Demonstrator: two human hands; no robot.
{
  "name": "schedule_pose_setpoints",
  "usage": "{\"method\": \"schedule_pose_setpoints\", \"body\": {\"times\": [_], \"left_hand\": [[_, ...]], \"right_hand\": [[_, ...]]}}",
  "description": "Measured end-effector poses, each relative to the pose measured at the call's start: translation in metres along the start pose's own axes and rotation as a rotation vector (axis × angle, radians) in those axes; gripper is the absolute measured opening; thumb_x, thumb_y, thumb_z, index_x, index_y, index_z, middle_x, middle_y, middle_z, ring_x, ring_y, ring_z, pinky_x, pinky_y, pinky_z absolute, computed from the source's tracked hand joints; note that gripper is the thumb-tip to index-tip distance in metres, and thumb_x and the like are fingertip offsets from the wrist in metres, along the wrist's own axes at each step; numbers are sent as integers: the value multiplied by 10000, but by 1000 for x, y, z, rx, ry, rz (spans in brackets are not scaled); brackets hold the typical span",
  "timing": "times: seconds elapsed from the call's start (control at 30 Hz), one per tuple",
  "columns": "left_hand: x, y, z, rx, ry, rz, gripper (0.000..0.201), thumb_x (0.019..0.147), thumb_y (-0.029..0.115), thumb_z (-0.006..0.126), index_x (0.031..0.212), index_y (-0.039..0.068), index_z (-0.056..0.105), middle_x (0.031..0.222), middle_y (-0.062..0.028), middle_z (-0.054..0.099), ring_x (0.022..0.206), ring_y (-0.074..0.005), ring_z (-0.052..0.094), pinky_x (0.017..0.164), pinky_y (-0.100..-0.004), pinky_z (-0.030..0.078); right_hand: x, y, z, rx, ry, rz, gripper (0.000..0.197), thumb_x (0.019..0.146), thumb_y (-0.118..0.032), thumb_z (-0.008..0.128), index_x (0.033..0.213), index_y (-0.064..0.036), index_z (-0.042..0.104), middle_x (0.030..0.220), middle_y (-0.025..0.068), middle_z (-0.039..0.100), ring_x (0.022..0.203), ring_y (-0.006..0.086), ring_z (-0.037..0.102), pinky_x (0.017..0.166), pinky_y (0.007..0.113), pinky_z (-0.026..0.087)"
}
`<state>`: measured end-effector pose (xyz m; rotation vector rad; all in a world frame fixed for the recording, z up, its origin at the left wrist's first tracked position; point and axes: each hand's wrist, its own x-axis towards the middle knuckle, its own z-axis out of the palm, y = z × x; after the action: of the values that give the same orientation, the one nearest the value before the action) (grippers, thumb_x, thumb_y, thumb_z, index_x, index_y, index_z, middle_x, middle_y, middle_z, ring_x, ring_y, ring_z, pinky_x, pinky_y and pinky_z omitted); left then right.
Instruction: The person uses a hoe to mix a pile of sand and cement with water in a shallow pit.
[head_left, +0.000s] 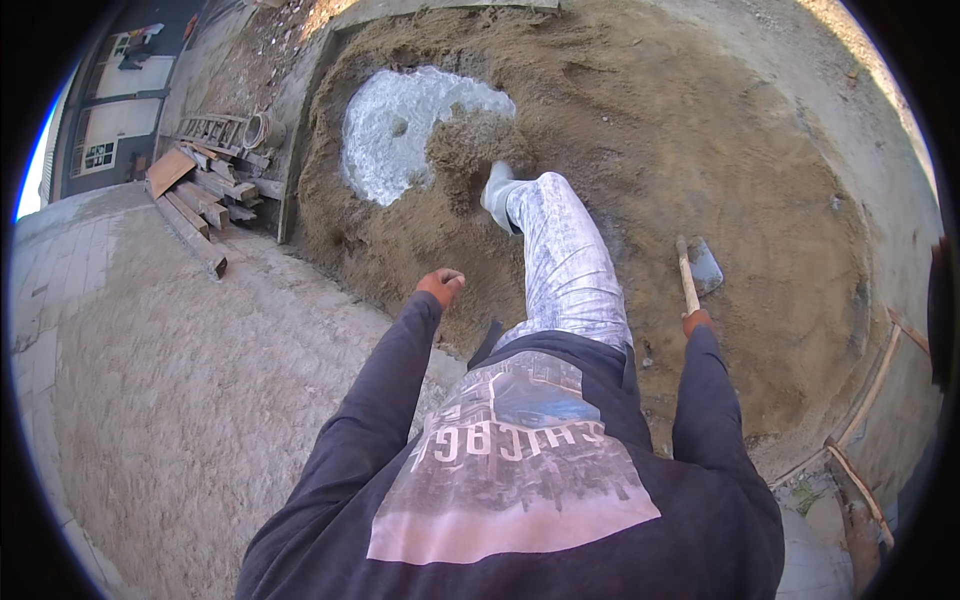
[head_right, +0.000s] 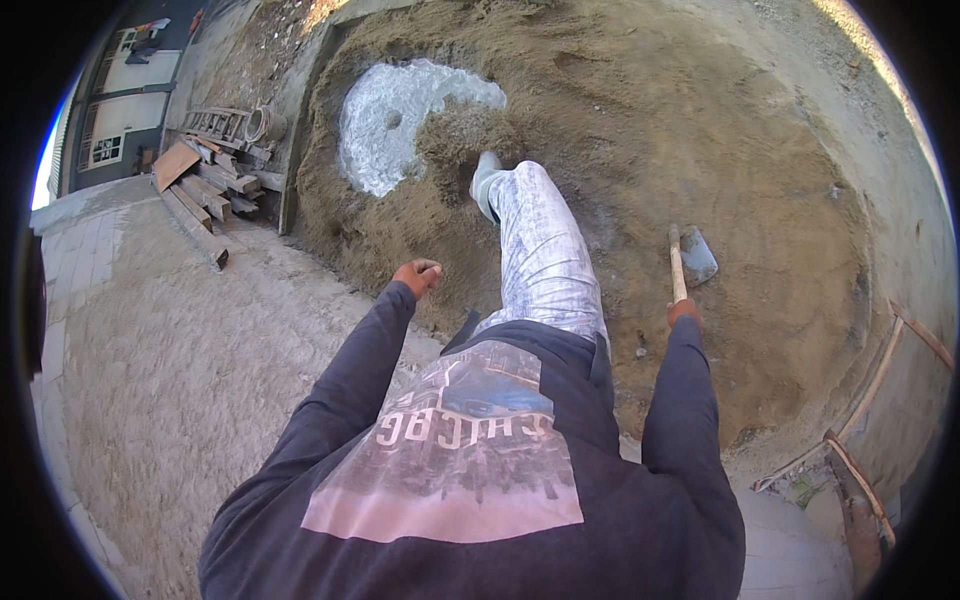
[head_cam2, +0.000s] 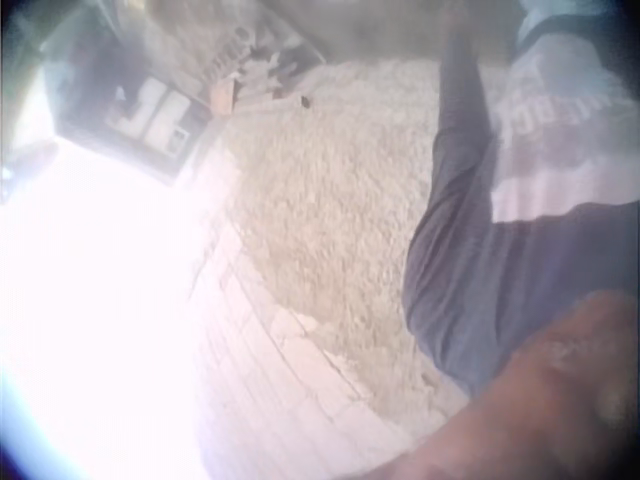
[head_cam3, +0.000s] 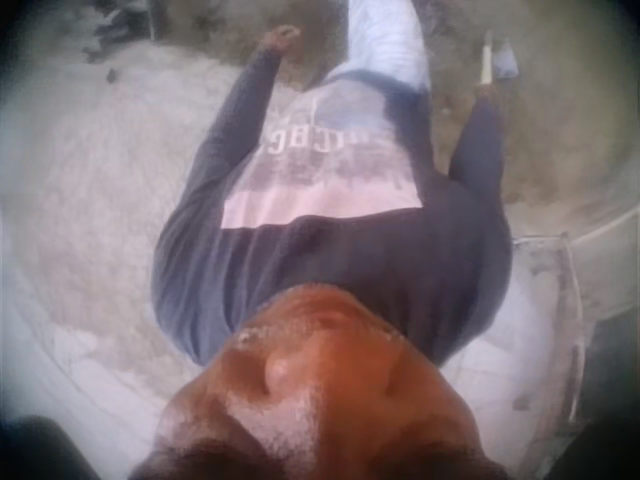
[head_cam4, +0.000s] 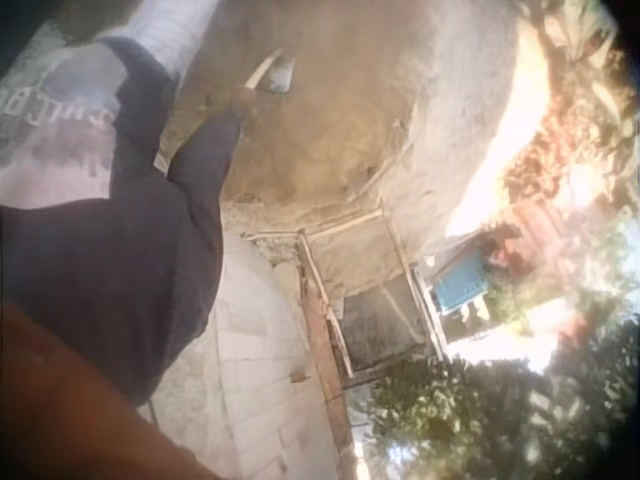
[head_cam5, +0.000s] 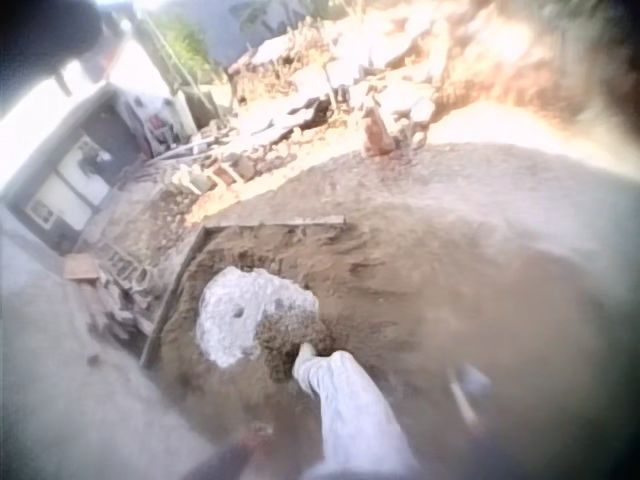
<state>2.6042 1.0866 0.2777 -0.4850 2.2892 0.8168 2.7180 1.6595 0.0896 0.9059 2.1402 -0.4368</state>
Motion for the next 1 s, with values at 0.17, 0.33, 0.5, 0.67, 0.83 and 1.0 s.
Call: {"method": "schedule_pose_setpoints", "body": {"times": [0.17,0.33,0.5,0.67,0.83,1.0], "left_hand": [[-3,134,13,-337,-74,171,310,908,230,558,1117,3,592,989,-50,650,793,-126,599,733,-268,478],[-15,117,53,-171,-121,149,291,872,258,589,1063,44,639,893,-53,668,779,-133,619,741,-280,479],[-34,-30,87,-1,-248,-376,301,828,325,621,1025,103,671,785,-55,675,686,-153,649,682,-302,509],[-18,-1,83,-125,-351,-705,284,789,259,661,1046,139,647,1042,-27,657,840,-209,651,709,-363,520],[88,124,81,-233,-225,-544,285,837,254,627,1056,73,645,835,-46,667,637,-156,615,565,-322,506],[212,460,115,-523,-115,48,357,907,288,549,1135,15,583,996,-61,660,768,-144,620,643,-292,486]], "right_hand": [[23,-12,-38,-87,11,-32,422,795,-366,671,1041,-25,648,1045,184,650,989,335,621,828,427,502],[41,-11,-34,-100,-37,-5,393,800,-320,646,1038,-6,641,1064,188,645,1015,335,613,846,408,501],[50,-24,-42,38,-99,107,361,811,-261,584,1053,0,643,1096,197,632,1029,335,610,854,416,499],[94,39,-121,-47,-113,100,354,799,-231,574,1046,12,644,1082,217,628,1019,345,611,858,421,495],[154,36,-221,-59,-235,-98,365,735,-242,639,991,18,657,1003,237,639,960,371,620,824,427,500],[193,58,-255,-81,-255,-94,366,746,-256,641,996,12,655,1006,231,641,969,364,619,823,416,505]]}}
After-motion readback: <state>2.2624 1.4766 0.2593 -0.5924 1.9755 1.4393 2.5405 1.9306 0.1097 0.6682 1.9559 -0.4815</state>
